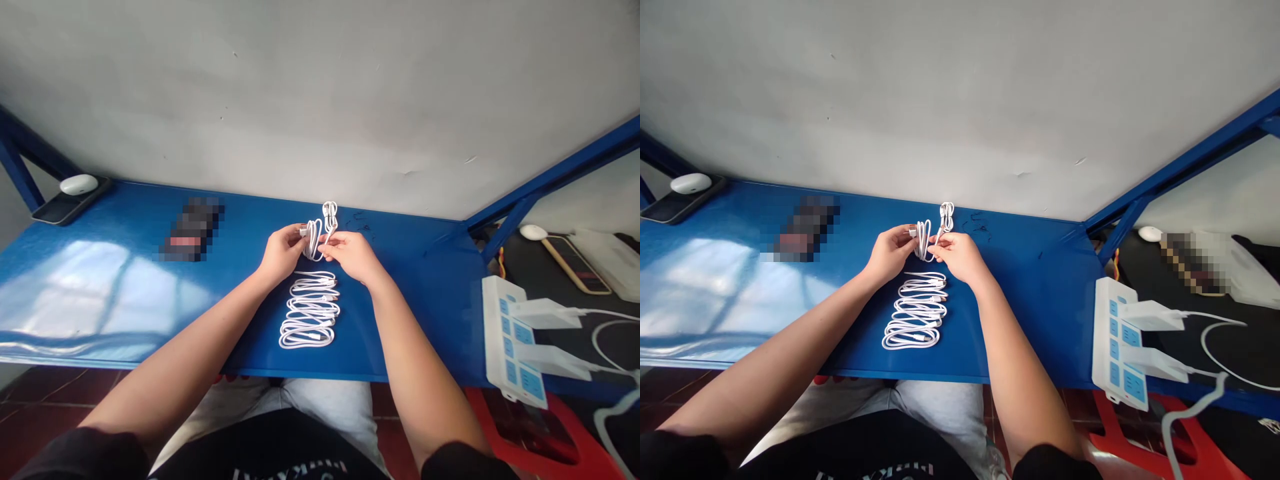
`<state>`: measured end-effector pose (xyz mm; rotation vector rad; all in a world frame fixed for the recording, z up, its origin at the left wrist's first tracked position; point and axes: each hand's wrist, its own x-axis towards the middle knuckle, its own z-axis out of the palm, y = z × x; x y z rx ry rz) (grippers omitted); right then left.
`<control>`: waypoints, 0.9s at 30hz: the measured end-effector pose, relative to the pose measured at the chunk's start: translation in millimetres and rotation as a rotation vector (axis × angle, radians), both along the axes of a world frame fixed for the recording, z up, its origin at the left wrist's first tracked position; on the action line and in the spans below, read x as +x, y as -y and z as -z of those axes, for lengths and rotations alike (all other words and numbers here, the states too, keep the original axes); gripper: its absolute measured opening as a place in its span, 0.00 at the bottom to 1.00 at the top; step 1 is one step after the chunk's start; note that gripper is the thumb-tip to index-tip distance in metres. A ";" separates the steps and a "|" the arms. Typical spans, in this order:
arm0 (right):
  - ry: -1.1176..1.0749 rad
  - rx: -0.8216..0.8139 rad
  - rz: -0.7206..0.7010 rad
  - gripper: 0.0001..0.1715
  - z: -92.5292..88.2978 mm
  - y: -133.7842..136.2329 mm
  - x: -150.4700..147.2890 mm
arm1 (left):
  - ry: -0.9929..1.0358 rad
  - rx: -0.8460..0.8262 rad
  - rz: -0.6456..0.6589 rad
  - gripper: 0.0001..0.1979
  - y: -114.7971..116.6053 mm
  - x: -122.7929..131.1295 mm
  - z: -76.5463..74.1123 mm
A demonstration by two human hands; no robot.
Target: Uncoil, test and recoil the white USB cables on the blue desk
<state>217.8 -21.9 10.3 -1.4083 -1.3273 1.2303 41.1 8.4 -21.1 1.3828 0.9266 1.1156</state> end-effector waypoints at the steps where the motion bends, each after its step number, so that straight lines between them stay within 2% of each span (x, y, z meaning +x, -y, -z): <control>1: 0.001 0.026 -0.002 0.13 0.2 0.0 -1.9 | -0.005 0.000 -0.004 0.16 0.5 0.3 -0.5; 6: 0.028 0.111 0.005 0.14 5.0 1.3 -10.3 | -0.019 -0.015 0.014 0.20 0.0 -1.9 -3.2; 14: 0.005 0.172 0.018 0.10 9.6 1.8 -13.7 | -0.014 0.034 -0.054 0.11 -1.7 -5.7 -7.4; 18: -0.065 0.216 0.041 0.13 10.3 2.1 -17.8 | 0.010 0.104 -0.077 0.10 -2.6 -4.7 -6.2; 27: -0.094 0.208 0.021 0.18 1.9 6.1 -21.4 | -0.001 0.097 -0.029 0.14 0.1 -4.8 -7.8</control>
